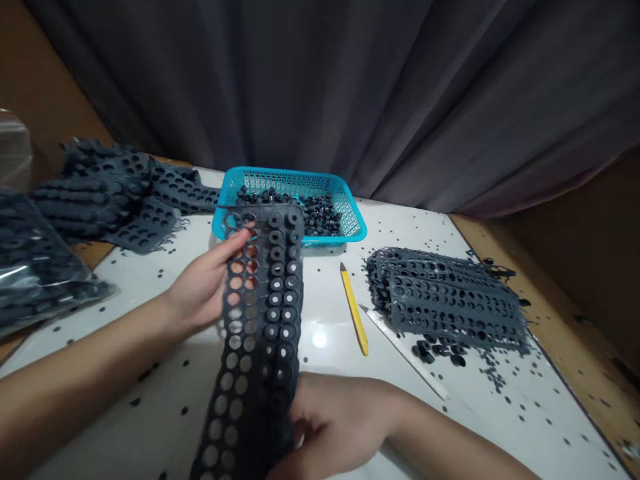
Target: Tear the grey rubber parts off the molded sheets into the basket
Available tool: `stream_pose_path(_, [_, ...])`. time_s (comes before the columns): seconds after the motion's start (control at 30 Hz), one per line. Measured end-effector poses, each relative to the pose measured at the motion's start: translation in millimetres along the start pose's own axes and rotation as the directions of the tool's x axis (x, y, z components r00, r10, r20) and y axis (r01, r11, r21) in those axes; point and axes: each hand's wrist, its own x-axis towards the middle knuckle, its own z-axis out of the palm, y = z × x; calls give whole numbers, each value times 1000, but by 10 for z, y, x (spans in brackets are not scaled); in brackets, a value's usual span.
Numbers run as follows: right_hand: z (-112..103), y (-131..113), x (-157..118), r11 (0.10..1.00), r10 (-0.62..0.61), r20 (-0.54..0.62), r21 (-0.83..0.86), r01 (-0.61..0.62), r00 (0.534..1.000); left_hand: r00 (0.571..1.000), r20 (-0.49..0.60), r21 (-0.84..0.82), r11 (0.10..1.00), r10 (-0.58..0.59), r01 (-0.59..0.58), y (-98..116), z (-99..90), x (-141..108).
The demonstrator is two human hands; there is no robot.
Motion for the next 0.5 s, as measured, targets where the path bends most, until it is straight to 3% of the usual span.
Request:
stream_pose_path(0.07, [-8,-11,-52,992,91,67,-97,-85,994,1000,9,-42,999,4,-3,-134,-71,113])
stream_pose_path(0.13, [-36,-36,-148,970,199,109,-160,-181,974,996,48,-34,997,-70,71,-261,-147,194])
stream_pose_path(0.23, [-126,-126,-309,926,355,65,-163,-341,932,982,114,-10,988,-154,156,-368,-231,266])
stream_pose_path(0.3, [-209,-181,-356,914,359,-80,-173,-368,930,976,142,-6,986,-165,168,-378,-257,294])
stream_pose_path(0.37, [-287,-171,-323,940,186,-368,-204,-274,911,972,171,2,987,-161,163,-363,-266,311])
stream_pose_path(0.4, [-317,-131,-281,950,58,-544,-228,-214,837,970,182,10,987,-160,161,-354,-268,315])
stream_pose_path(0.43, [-339,-69,-229,952,-62,-693,-256,-166,718,971,182,16,987,-158,157,-348,-267,317])
stream_pose_path(0.47, [-352,10,-175,947,-157,-793,-290,-138,588,974,169,19,989,-150,149,-345,-267,316])
stream_pose_path(0.5, [-357,99,-125,936,-225,-842,-327,-133,491,979,146,18,990,-140,138,-344,-266,315])
